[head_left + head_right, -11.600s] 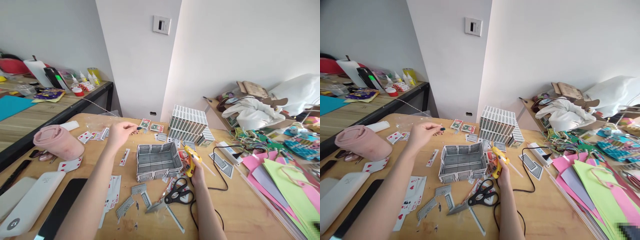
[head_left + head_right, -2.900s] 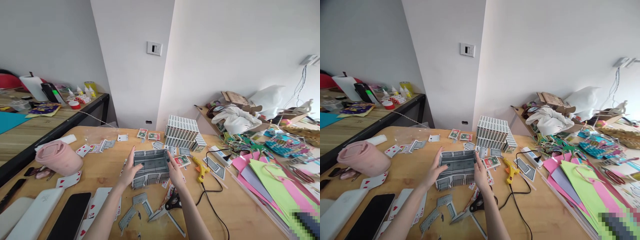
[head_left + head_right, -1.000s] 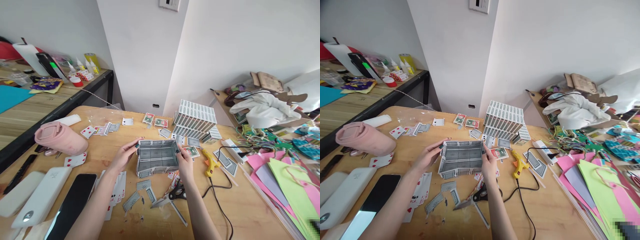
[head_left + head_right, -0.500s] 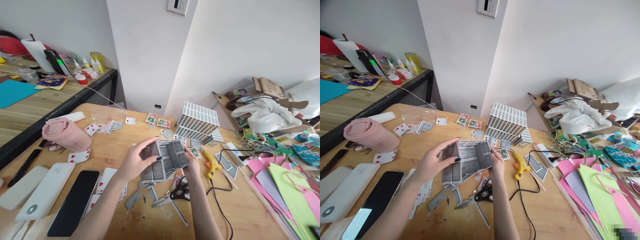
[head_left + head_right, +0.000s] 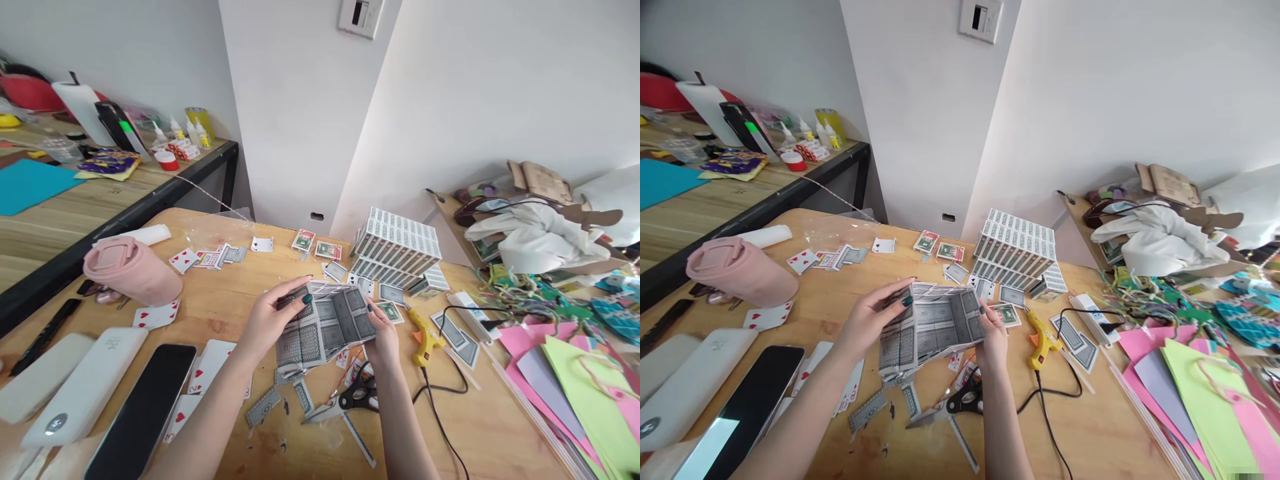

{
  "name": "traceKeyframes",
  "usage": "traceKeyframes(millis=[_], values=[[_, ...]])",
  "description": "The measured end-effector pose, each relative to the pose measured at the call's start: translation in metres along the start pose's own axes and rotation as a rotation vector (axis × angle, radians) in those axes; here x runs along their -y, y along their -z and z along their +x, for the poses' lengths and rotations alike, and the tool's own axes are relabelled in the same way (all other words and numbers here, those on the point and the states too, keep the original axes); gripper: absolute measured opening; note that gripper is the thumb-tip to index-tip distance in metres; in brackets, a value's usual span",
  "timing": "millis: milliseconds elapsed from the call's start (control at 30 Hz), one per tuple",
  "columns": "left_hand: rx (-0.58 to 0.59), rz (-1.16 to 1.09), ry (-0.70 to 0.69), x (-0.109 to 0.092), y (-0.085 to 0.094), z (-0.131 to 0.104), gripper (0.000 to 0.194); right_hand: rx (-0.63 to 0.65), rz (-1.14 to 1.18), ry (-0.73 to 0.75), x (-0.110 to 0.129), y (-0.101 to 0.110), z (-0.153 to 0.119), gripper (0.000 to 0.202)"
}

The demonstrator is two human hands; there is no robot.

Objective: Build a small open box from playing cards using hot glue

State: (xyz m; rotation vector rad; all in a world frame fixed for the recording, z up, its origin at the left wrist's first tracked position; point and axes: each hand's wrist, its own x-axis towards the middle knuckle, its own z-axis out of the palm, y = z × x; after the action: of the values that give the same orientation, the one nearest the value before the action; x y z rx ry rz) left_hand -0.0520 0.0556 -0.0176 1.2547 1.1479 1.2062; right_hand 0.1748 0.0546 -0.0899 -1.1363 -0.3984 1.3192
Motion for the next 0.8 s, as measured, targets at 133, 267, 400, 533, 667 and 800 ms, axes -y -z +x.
traceKeyframes(millis=[133,267,400,533,667,800], values=[[-0.093,-0.171,0.158,0.013,0.014,0.001,0.052,0.008,-0.087,0.045,-0.005,-0.007,-0.004,0.035],[-0.087,-0.143,0.244,0.027,0.034,-0.004,0.052,-0.012,-0.225,0.145,-0.012,-0.016,-0.010,0.037],[-0.136,0.024,0.256,0.035,0.045,-0.008,0.046,-0.065,-0.367,0.267,-0.015,-0.025,-0.019,0.037],[-0.183,0.104,0.222,0.030,0.038,-0.007,0.040,-0.085,-0.413,0.309,-0.016,-0.031,-0.025,0.038],[-0.219,0.165,0.215,0.024,0.022,-0.001,0.039,-0.034,-0.447,0.295,-0.007,-0.031,-0.028,0.035],[-0.201,0.165,0.201,0.029,0.010,0.010,0.044,-0.026,-0.489,0.284,0.010,-0.029,-0.023,0.031]])
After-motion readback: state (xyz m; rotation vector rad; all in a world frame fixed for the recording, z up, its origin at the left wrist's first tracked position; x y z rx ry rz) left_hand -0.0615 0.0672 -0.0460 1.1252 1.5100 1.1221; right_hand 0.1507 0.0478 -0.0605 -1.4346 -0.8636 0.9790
